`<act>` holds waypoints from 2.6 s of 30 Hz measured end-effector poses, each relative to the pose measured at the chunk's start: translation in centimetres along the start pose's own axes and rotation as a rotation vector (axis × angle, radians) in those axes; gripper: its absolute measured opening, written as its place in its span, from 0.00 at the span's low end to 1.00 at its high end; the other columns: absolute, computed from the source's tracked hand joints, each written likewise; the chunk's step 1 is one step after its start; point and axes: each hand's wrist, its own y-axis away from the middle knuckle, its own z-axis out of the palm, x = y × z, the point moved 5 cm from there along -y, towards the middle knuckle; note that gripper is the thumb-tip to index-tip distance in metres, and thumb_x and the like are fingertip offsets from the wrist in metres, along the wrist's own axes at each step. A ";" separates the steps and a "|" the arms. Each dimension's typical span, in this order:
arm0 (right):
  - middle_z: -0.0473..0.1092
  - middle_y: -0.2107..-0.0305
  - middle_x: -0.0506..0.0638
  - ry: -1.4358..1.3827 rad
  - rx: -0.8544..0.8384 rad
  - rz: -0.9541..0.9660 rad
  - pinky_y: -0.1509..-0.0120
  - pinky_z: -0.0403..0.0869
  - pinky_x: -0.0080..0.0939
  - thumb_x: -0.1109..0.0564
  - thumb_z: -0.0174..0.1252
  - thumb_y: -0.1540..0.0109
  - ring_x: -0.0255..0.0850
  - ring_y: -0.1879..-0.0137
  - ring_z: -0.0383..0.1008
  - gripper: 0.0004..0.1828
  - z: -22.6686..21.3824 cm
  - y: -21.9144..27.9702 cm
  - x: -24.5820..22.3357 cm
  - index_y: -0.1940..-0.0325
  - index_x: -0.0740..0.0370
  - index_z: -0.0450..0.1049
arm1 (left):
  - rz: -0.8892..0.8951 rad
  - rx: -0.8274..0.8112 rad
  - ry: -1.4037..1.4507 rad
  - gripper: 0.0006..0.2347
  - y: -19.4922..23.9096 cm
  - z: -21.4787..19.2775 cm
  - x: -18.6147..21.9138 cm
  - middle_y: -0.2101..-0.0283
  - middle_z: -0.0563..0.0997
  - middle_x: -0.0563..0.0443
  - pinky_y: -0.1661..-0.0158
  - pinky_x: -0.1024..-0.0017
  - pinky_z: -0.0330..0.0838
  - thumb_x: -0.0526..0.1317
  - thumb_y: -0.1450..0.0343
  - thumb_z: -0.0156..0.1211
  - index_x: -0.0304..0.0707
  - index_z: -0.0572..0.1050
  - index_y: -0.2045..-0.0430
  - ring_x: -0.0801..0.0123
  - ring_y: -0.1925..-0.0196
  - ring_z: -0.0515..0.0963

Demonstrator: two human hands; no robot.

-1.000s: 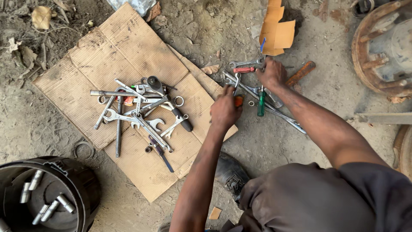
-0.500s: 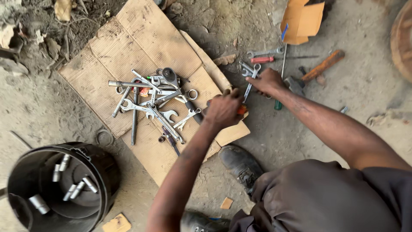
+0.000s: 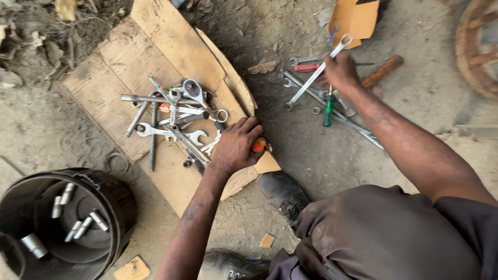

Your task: The person sits on the ground and wipes various metal tools with a cloth, then places them into a black bucket. The tools include wrenches, sockets, and screwdrivers.

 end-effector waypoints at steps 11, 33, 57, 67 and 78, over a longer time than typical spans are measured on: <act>0.66 0.73 0.47 0.143 -0.081 -0.020 0.74 0.71 0.37 0.51 0.54 0.28 0.31 0.74 0.67 0.13 -2.2 0.4 -3.6 0.56 0.65 0.71 | -0.161 -0.010 -0.086 0.27 -4.1 8.8 1.2 0.32 0.68 0.42 0.55 0.57 0.74 0.44 0.36 0.68 0.39 0.71 0.41 0.52 0.47 0.76; 0.72 0.43 0.56 -0.124 -0.591 0.088 0.35 0.74 0.41 0.54 0.54 0.32 0.41 0.39 0.75 0.28 14.3 8.8 -6.1 0.30 0.68 0.62 | -0.998 0.844 0.672 0.17 3.4 2.3 -10.0 0.66 0.87 0.39 0.61 0.68 0.78 0.44 0.32 0.65 0.26 0.80 0.59 0.61 0.66 0.85; 0.74 0.73 0.60 0.554 -0.315 -0.428 0.63 0.71 0.51 0.55 0.48 0.28 0.50 0.67 0.75 0.16 15.4 12.6 -11.0 0.47 0.59 0.82 | -1.034 0.700 1.681 0.13 -0.7 10.7 -4.0 0.74 0.79 0.47 0.79 0.66 0.71 0.45 0.25 0.54 0.32 0.74 0.61 0.66 0.79 0.76; 0.79 0.70 0.58 0.890 -0.389 -0.570 0.55 0.76 0.57 0.46 0.70 0.42 0.54 0.60 0.80 0.16 29.4 4.4 -14.0 0.58 0.59 0.82 | -1.116 0.633 1.777 0.10 2.9 12.2 -1.5 0.74 0.77 0.47 0.80 0.62 0.74 0.45 0.25 0.51 0.36 0.72 0.62 0.64 0.81 0.76; 0.80 0.63 0.53 0.889 -0.407 -0.480 0.49 0.78 0.53 0.53 0.68 0.44 0.51 0.56 0.81 0.13 31.0 2.4 -11.0 0.56 0.55 0.84 | -1.118 0.840 1.716 0.11 5.2 7.6 -6.1 0.75 0.77 0.47 0.82 0.65 0.72 0.44 0.25 0.53 0.34 0.71 0.60 0.65 0.82 0.75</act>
